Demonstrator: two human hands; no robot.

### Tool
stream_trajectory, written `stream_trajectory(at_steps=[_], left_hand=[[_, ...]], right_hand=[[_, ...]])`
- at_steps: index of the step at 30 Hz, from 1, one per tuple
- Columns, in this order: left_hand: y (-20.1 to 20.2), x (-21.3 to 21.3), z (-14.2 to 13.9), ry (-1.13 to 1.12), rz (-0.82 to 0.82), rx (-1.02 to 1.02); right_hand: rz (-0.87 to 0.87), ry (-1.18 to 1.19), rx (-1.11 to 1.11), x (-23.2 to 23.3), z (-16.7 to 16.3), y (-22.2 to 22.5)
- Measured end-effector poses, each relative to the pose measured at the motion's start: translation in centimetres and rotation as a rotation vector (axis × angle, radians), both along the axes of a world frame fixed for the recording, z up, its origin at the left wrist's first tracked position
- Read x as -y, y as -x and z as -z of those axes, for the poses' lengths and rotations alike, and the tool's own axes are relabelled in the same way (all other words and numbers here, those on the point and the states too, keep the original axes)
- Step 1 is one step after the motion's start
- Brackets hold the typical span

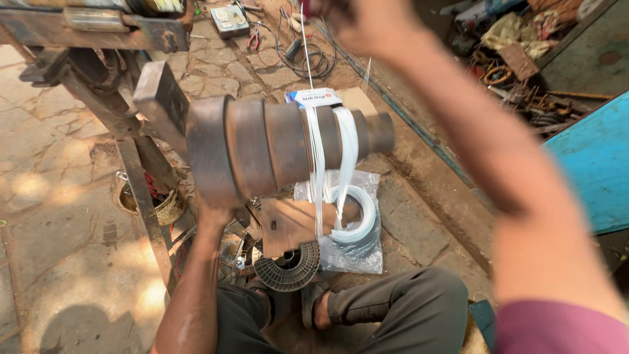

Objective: The person winds white insulated wire around a cylindrical metal component mounted on a stand. They use a red-handled tool to cut the wire and continue wrapping it in neat layers.

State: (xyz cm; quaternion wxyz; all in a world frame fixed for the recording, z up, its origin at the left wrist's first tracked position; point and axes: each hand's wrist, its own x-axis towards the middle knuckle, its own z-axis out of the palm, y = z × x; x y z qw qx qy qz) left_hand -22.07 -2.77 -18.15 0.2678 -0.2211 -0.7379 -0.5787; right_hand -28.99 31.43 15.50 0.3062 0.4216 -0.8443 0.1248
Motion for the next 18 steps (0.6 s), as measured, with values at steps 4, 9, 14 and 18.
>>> stream_trajectory(at_steps=[4,9,14,18], left_hand=[[-1.0,1.6,1.4,0.091,0.072,0.075],[0.2,2.3,2.6,0.156,-0.023,0.158],[3.0,1.2,0.8,0.21,-0.238,0.061],[2.0,-0.5,-1.0,0.078,-0.198,-0.08]], right_hand=[[0.39,-0.068,0.541,-0.2,22.1,0.3],[0.206,-0.041,1.141,1.4,42.0,-19.3],[0.046,0.067,1.142,-0.7,30.1,-28.4],[-0.193,0.109,1.052,-1.5,14.6,-29.7]])
